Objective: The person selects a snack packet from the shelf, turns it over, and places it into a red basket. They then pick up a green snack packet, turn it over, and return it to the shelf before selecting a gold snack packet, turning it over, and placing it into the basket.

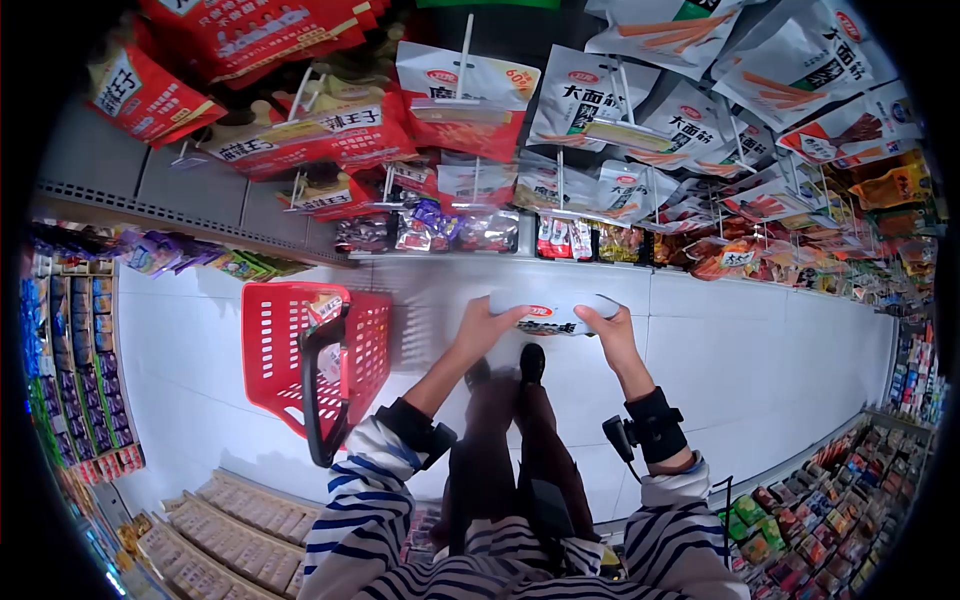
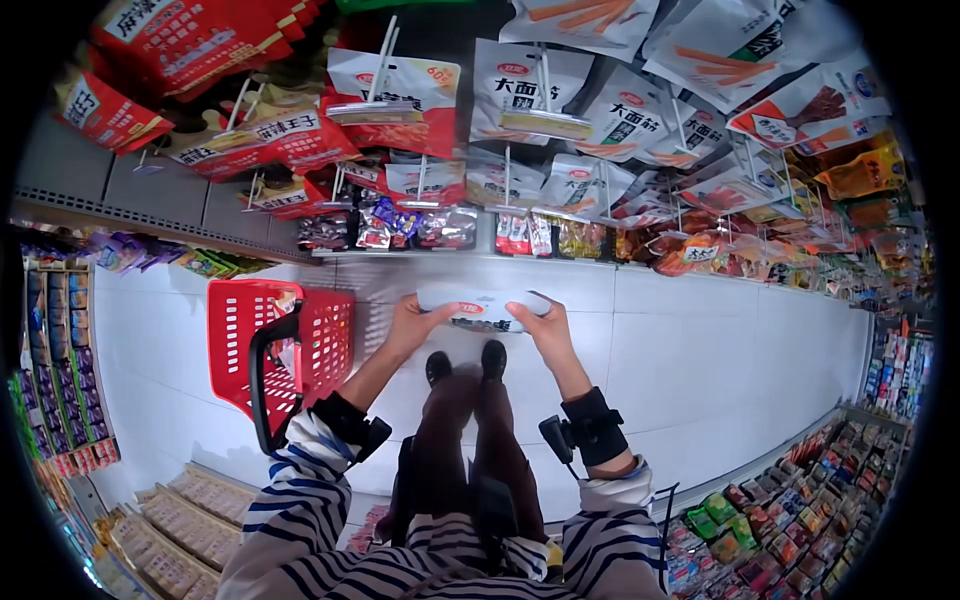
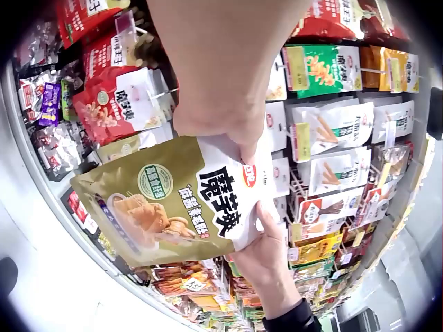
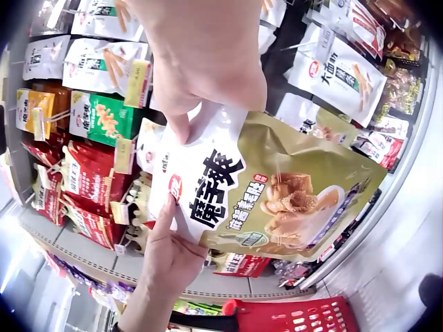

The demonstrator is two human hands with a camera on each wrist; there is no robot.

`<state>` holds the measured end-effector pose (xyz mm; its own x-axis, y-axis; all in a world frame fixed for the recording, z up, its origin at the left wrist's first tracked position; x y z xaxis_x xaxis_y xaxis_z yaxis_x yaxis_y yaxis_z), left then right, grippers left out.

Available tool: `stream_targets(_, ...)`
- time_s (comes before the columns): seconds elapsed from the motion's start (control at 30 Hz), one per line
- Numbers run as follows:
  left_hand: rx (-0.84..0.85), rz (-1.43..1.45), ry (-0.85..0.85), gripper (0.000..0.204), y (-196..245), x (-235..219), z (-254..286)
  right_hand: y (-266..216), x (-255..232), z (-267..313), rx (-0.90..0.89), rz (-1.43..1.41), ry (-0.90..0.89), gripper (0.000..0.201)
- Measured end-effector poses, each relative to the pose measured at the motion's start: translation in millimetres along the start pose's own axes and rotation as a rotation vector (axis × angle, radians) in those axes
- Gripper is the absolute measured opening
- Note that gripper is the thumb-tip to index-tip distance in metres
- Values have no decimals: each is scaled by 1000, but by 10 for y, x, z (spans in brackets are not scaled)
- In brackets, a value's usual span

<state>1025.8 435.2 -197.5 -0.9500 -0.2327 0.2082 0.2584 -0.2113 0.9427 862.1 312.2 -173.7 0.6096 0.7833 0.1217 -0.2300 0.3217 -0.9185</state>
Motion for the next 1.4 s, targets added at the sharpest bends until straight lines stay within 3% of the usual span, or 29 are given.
stream_targets(0.13,-76,7,44,26,-559,-114,-414,438,-236,-462,29,-1,7,27)
stream_targets(0.47,-9,40,112,26,-1565,-387,-1519,1350,-806,-1483,91,0,88,27)
stream_targets(0.57,67,13,143,28,-1730,-491,-1901,1428,-977,-1793,-69,10,93,26)
stream_targets(0.67,112,-56,157,30,-1756,-607,-2202,1236,-1039,-1965,-62,-4,82,26)
stream_targets(0.8,45,-46,143,35,-1523,-681,-2307,1148,-1178,-2192,-146,101,31,22)
stream_targets(0.9,123,-114,173,19,-1437,-735,-2372,988,-1180,-2222,-122,136,12,22)
stream_targets(0.97,82,-168,198,18,-1448,-762,-2422,857,-1118,-2225,-99,173,32,23)
stream_targets(1.2,224,-123,178,20,-1433,-770,-2549,896,-1186,-2303,-130,136,42,27)
stream_targets(1.3,210,-99,227,20,-1477,-798,-2556,890,-1181,-2328,-140,162,35,29)
stream_targets(1.4,224,-232,264,21,-1478,-826,-2588,889,-1186,-2396,-130,161,45,31)
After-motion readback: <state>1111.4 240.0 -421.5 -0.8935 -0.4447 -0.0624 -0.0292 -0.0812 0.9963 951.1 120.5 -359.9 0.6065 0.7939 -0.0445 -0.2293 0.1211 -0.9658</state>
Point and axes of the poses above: each hand's wrist, its own z-axis away from the middle knuckle, its own x-axis out of the palm, y = z × x, the point moved 3 cm from there along -z, towards the middle knuckle, and after that the axes turned 15 degrees about -y, right-handed, at the moved point
